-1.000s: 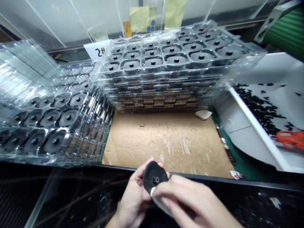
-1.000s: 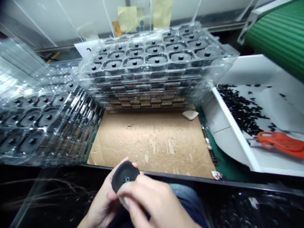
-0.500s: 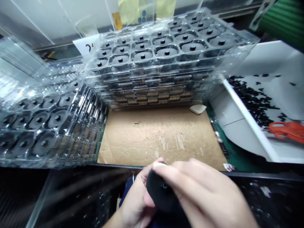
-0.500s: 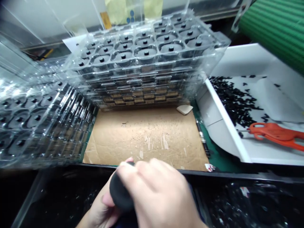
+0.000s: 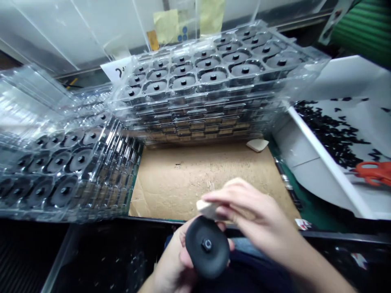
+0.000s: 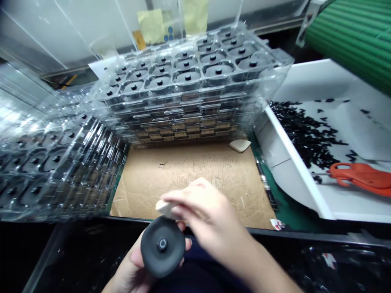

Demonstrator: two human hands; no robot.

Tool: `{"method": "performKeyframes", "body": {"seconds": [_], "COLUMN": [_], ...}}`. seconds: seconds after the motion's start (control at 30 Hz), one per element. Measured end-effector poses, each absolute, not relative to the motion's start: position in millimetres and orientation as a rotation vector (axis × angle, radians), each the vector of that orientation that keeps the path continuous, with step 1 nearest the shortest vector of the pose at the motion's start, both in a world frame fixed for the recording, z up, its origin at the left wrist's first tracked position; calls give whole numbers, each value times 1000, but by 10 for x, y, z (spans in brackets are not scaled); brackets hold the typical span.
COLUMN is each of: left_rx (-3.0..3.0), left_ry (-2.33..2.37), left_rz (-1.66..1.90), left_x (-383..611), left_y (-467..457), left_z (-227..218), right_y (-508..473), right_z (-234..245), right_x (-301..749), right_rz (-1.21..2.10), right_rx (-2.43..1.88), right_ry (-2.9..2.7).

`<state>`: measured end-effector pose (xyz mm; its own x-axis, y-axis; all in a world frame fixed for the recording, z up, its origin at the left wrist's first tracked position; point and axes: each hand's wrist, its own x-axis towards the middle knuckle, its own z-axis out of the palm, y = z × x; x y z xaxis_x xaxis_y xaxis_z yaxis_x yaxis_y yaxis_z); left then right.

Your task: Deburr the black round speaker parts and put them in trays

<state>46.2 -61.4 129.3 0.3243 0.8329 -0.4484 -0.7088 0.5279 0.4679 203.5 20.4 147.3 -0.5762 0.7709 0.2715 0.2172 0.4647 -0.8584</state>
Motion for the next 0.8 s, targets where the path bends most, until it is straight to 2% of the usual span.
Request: {"method": "performKeyframes", "body": {"seconds": [0.13, 0.27, 0.43, 0.6, 0.73, 0.8], "left_rx": [65, -5, -68, -70, -36, -26], "left_ry": [601, 628, 701, 738, 770, 815], "left_rz": [1092, 1080, 1106, 1167, 1224, 1247], "left_x": [458, 411, 399, 435, 483, 494], "left_y": [-610, -598, -599, -616, -626, -627], "left_z": [1277, 1254, 1236, 1197, 1171, 1165], "right_y": [242, 8, -268, -162, -46, -84], "right_z": [955, 396, 160, 342, 949, 1276], "right_x": [2236, 2265, 2276, 2291, 2132, 1987], "right_rz": [1295, 1158, 1029, 940, 852, 733], "right_rx": [-1315, -1474, -1572, -1575, -1468, -1180], "right_ry": [-1871, -1904, -1966, -1992, -1946, -1952]}}
